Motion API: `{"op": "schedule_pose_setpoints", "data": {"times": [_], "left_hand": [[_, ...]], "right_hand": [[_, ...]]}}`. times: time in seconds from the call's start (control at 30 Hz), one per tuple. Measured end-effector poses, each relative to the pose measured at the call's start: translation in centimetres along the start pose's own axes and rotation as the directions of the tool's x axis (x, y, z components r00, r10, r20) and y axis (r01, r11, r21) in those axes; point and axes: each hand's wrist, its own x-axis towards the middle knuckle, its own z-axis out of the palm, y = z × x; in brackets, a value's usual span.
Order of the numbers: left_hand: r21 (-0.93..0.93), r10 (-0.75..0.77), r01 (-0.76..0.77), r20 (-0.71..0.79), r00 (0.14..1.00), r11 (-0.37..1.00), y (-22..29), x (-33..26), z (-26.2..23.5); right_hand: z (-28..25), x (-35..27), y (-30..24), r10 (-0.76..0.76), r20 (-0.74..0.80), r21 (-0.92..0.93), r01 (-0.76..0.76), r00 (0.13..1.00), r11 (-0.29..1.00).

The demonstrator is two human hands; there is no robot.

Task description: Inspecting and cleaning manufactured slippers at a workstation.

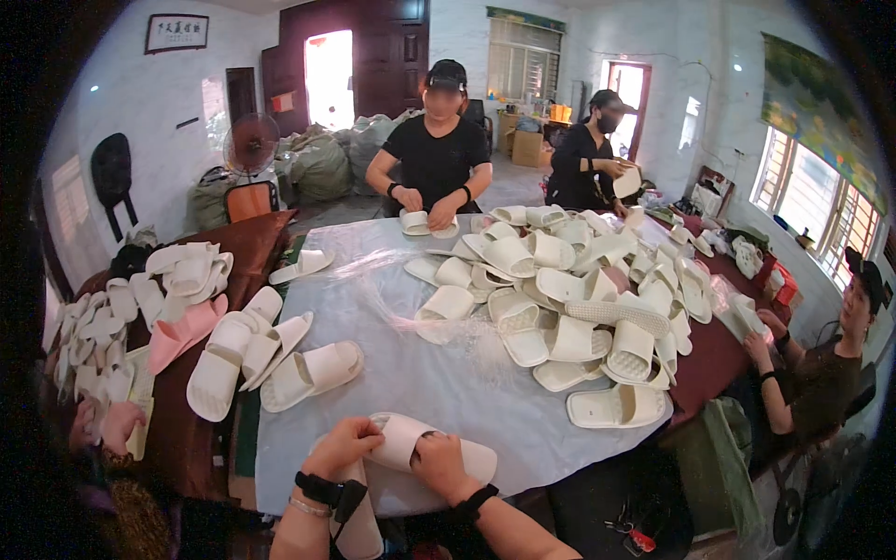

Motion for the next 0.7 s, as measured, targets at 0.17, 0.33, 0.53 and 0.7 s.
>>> {"op": "schedule_pose_setpoints", "data": {"times": [0.17,0.33,0.53,0.7], "left_hand": [[0.062,0.024,-0.017,-0.122,0.992,0.998,1.0,-0.9,-0.1],[0.355,0.247,-0.097,-0.404,0.881,0.93,0.7,-1.4,-0.2],[0.463,0.363,-0.107,-0.509,0.781,0.88,2.0,-4.3,1.5],[0.292,0.324,-0.187,-0.551,0.769,0.938,1.5,-4.6,4.3]], "right_hand": [[-0.8,0.9,-0.3,-0.005,-0.03,0.008,0.005,1.0,1.0],[-0.8,1.5,0.4,-0.002,-0.036,-0.028,0.001,0.999,1.0],[-5.1,2.2,0.0,0.054,0.078,-0.126,-0.044,0.995,0.991],[-1.6,3.5,-4.7,-0.162,-0.167,0.23,0.199,0.973,0.953]]}}
